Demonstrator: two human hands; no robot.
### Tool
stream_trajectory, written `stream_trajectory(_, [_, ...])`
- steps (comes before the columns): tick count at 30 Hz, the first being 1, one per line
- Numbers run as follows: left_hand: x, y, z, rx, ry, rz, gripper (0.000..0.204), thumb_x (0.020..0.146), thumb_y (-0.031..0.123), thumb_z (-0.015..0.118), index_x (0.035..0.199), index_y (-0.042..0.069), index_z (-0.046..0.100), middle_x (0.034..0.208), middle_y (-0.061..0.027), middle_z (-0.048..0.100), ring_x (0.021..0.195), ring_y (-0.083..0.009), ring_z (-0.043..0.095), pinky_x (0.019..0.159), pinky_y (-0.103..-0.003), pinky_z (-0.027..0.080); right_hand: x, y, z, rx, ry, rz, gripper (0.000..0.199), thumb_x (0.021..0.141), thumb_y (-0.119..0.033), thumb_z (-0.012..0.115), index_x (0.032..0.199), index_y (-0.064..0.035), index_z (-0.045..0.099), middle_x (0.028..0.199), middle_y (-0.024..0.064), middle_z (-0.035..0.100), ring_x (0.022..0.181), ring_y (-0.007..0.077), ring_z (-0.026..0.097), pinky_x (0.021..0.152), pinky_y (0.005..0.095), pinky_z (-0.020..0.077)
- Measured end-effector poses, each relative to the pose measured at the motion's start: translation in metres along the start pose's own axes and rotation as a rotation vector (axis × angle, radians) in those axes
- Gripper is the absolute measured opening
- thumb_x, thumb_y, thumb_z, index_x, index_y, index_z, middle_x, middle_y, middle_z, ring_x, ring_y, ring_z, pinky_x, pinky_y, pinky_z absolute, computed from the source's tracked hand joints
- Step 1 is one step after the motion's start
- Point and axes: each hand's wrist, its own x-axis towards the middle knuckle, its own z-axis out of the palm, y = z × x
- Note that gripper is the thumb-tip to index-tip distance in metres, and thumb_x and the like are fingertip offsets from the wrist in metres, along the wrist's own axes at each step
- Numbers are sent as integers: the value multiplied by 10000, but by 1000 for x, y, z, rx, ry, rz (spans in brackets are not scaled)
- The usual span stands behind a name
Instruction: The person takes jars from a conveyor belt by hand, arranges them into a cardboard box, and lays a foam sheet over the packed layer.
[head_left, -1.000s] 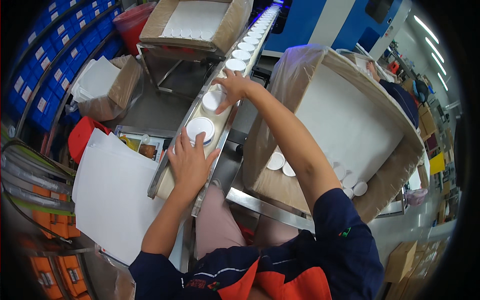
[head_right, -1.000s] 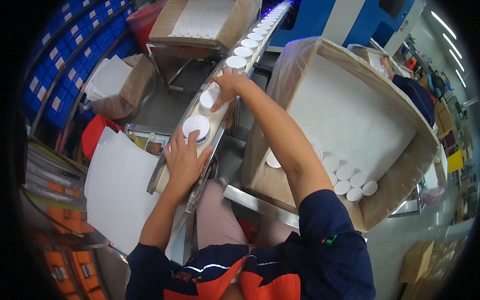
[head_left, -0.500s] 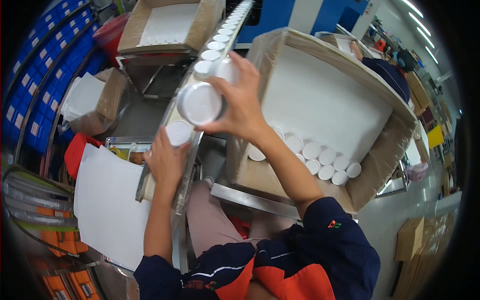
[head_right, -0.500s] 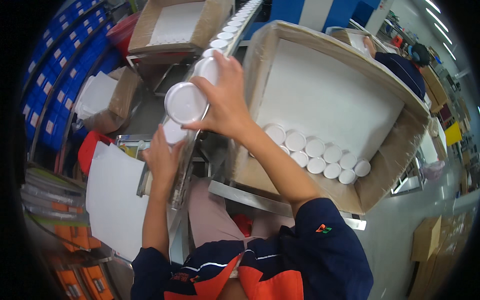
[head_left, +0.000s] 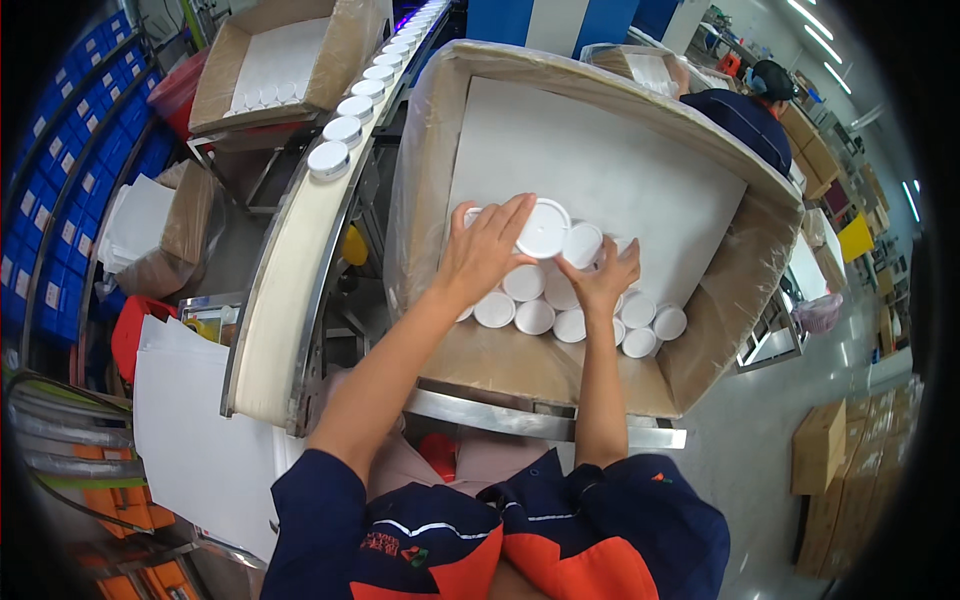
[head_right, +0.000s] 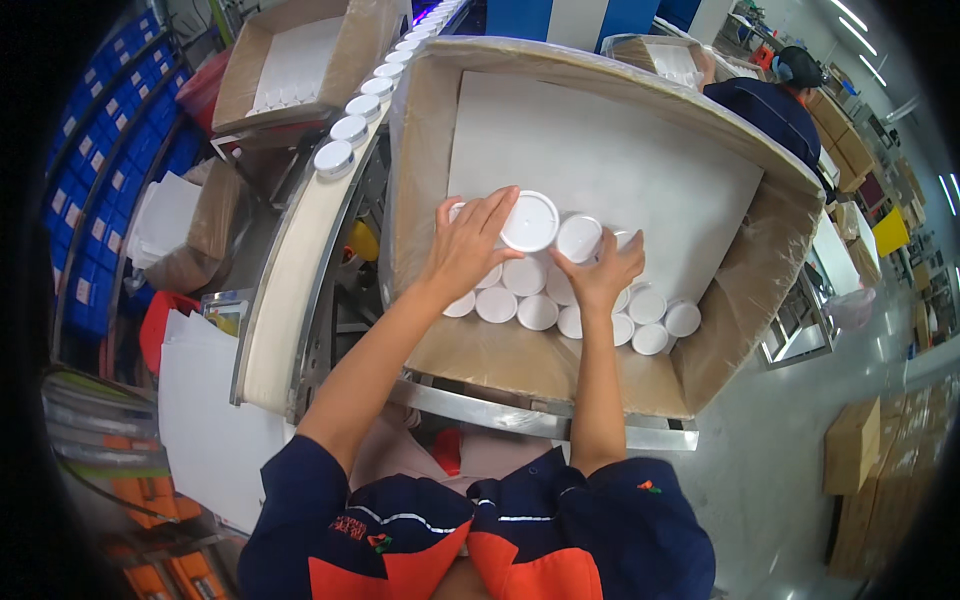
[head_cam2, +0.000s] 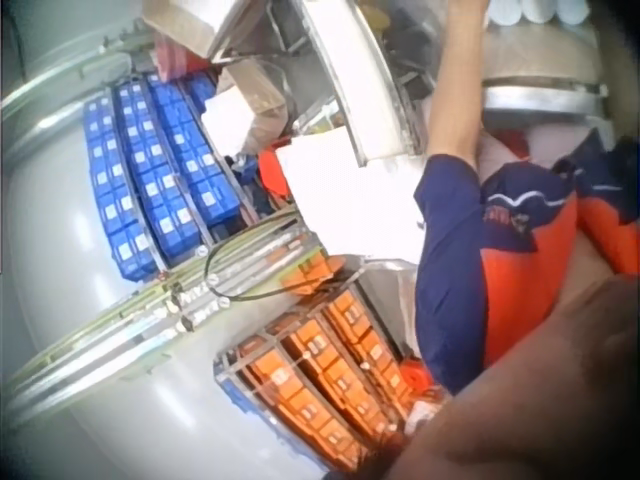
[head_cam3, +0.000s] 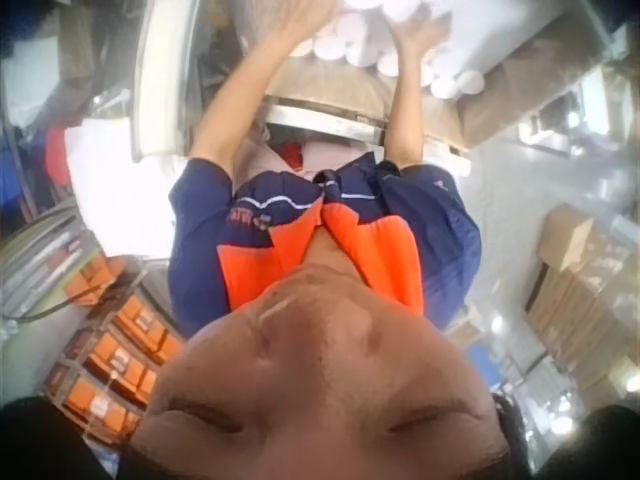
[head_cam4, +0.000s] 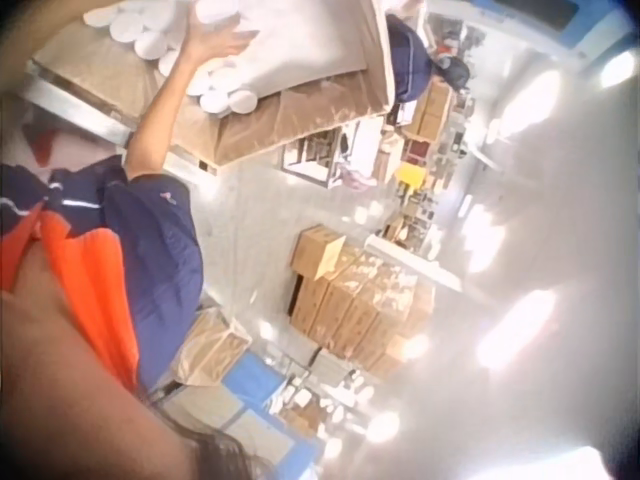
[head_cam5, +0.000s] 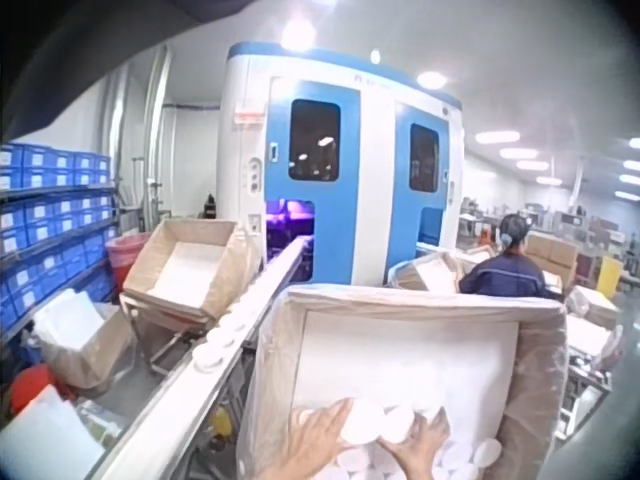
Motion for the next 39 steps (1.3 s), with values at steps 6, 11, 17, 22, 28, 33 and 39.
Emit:
stream_trajectory(6, [0, -43, 63, 239, -149, 36, 924, 735, 450, 791, 1512, 132, 405, 1435, 0, 524, 1143, -166, 559, 1071, -489, 334, 1, 11, 12, -46, 51, -36, 931, 492, -558, 938, 1229, -66, 655, 1532, 318, 282, 1337, 598, 283, 1061, 655, 328])
stream_trajectory(11, [-9, -51, 79, 219, -191, -18, 886, 760, 438, 792, 1515, 184, 404, 1447, -8, 506, 1226, -178, 522, 1106, -510, 306, 0, 7, 15, -129, 67, -40, 916, 470, -516, 952, 1254, -153, 649, 1561, 287, 259, 1336, 617, 276, 1030, 659, 344])
stream_trajectory(17, [-21, -46, 67, 31, -337, -111, 874, 747, 363, 807, 1512, 210, 410, 1501, -53, 459, 1420, -259, 392, 1177, -539, 227, -8, -8, 18, -119, -66, -5, 965, 501, -522, 943, 1347, -205, 604, 1599, 282, 197, 1375, 608, 243, 1046, 651, 324])
stream_trajectory(22, [-48, -23, 42, 80, -220, -240, 873, 774, 293, 793, 1524, 116, 384, 1593, -173, 311, 1498, -373, 259, 1202, -592, 190, -21, -17, 19, -196, -129, 23, 1013, 579, -560, 901, 1458, -246, 507, 1622, 289, 143, 1423, 581, 199, 1071, 681, 275])
stream_trajectory(28, [-173, 48, -18, -299, -140, -533, 601, 852, 139, 704, 1405, 20, 498, 1419, -254, 472, 1297, -431, 488, 1070, -481, 422, -27, -15, 21, -189, -73, -33, 964, 673, -534, 862, 1483, -187, 470, 1610, 300, 180, 1448, 522, 220, 1084, 702, 230])
stream_trajectory(33, [-185, 53, -37, -482, -77, -813, 343, 871, 141, 656, 1179, 7, 588, 1096, -208, 623, 1017, -390, 630, 888, -461, 518, -52, -91, 46, 11, -165, -528, 633, 896, -385, 704, 1427, -99, 513, 1564, 209, 367, 1458, 388, 309, 1121, 663, 203])
stream_trajectory(39, [-185, 51, -30, -381, -124, -638, 233, 889, 145, 612, 1081, 14, 619, 993, -185, 656, 937, -382, 649, 828, -475, 527, -44, -120, 71, -215, -239, -676, 406, 959, -206, 599, 1329, -41, 573, 1455, 181, 514, 1383, 341, 428, 1123, 623, 243])
